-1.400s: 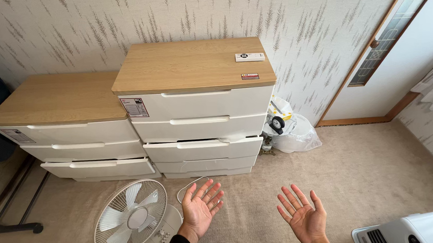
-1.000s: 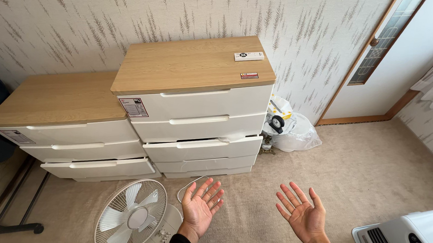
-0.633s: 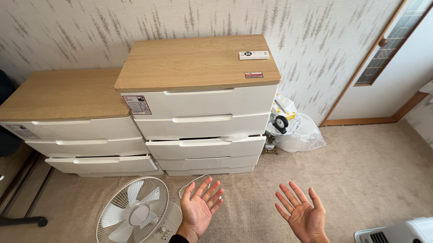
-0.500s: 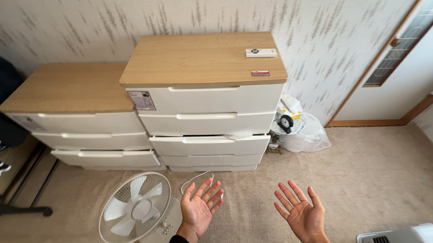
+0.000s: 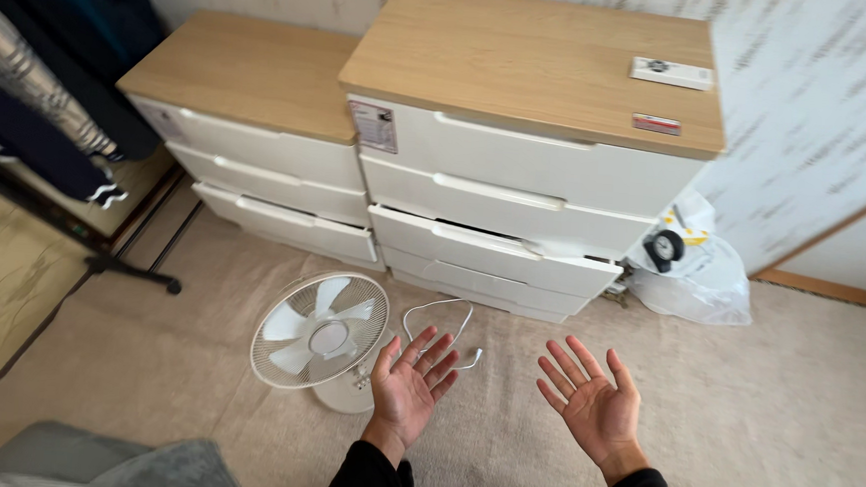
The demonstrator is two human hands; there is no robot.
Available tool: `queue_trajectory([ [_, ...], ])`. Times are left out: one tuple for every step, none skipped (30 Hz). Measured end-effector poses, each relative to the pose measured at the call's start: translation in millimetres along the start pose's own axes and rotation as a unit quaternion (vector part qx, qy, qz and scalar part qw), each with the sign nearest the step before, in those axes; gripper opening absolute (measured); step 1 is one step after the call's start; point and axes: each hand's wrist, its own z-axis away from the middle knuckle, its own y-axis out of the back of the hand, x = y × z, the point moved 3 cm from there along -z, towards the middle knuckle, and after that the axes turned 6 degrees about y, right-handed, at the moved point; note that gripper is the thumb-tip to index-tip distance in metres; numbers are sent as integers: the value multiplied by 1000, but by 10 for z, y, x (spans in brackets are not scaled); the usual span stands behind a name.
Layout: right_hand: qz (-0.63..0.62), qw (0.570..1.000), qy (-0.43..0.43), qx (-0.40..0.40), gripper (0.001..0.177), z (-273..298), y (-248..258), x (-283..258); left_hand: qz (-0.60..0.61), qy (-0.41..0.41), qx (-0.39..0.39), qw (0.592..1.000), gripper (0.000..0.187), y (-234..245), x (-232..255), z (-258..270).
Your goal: The person disassembles a white pedestal fan by removing the front grille, fan blades, and rear grille. They unscrew the central hub cap and detach each component by hand, placing them on the floor.
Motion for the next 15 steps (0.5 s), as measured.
queue_trajectory([
  [-3, 1000, -5, -7, 70, -62, -67, 40, 6, -4, 6, 1000, 67, 37, 44, -18],
  [-5, 1000, -11, -14, 70, -129, -145, 91, 11, -9, 12, 1000, 67, 80, 93, -35],
  [-10, 1000, -15, -20, 70, -202, -235, 129, 15, -12, 17, 1000, 67, 115, 166, -70],
  [-5, 1000, -16, -23, 70, -281, -327, 154, 16, -15, 17, 1000, 68, 141, 247, -119],
  [1, 999, -23, -27, 70, -354, -425, 213, 20, -20, 21, 999, 68, 197, 320, -143],
  [7, 999, -31, -30, 70, -429, -530, 278, 23, -25, 26, 999, 68, 260, 405, -171],
  [16, 999, -36, -35, 70, -501, -643, 349, 26, -30, 21, 999, 68, 330, 493, -186],
  [25, 998, -42, -40, 70, -580, -762, 417, 29, -35, 17, 999, 68, 399, 591, -210],
  [33, 998, -45, -43, 69, -650, -861, 474, 31, -38, 10, 999, 68, 461, 673, -234],
  [38, 997, -52, -45, 69, -710, -955, 540, 35, -38, 22, 998, 68, 536, 740, -240],
  [38, 997, -53, -48, 69, -782, -1063, 601, 34, -38, 29, 998, 69, 588, 838, -271],
  [39, 996, -54, -51, 69, -867, -1169, 648, 33, -37, 36, 998, 69, 631, 935, -307],
  [41, 996, -56, -53, 69, -944, -1252, 699, 32, -40, 37, 998, 70, 673, 1033, -349],
  [43, 996, -58, -56, 69, -1032, -1328, 746, 31, -43, 37, 998, 70, 712, 1128, -397],
  [47, 995, -64, -54, 69, -1093, -1365, 797, 34, -42, 42, 998, 71, 758, 1174, -418],
])
